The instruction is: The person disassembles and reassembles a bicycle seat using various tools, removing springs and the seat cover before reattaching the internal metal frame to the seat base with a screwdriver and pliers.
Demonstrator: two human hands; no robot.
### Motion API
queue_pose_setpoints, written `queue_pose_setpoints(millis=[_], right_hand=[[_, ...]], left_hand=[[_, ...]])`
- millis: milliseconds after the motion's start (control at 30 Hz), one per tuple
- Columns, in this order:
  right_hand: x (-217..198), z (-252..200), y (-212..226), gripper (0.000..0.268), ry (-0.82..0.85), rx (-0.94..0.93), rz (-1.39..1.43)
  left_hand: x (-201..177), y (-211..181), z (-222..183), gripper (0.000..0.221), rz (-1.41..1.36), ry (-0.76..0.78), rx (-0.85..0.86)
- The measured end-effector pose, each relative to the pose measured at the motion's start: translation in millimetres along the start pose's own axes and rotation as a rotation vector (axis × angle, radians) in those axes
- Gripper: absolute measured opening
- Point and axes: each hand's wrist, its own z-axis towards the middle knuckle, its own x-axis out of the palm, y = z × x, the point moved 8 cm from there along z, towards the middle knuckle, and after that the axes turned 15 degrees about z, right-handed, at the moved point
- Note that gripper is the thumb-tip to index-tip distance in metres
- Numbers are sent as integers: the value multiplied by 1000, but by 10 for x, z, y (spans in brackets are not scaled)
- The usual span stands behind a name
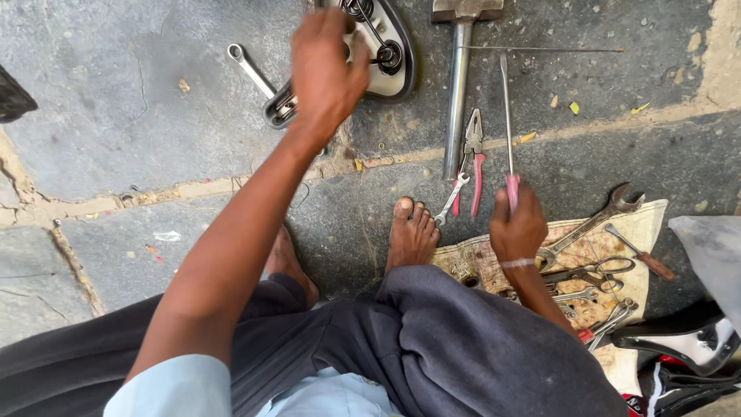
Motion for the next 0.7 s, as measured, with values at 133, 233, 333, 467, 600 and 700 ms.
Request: queue_pose_setpoints(millis=[133,233,333,467,600,700], right_hand=[[15,507,1052,45,-271,-576,-87],[613,1475,1523,42,70,-277,431],[951,1750,2296,45,-71,-980,410],[1409,1913,1979,26,124,-676,439],[1499,1841,1839,22,36,-492,329],[1423,1615,1805,20,44,-545,273]], left_hand=[[318,-271,261,33,242,-110,-115],[486,-305,276,34,239,-110,-137],[613,-178,173,36,152,86,-226],[347,-367,11,33,167,-62,-31],[233,-407,-128,28,80,-133,102],[312,-396,-197,27,86,-125,159]])
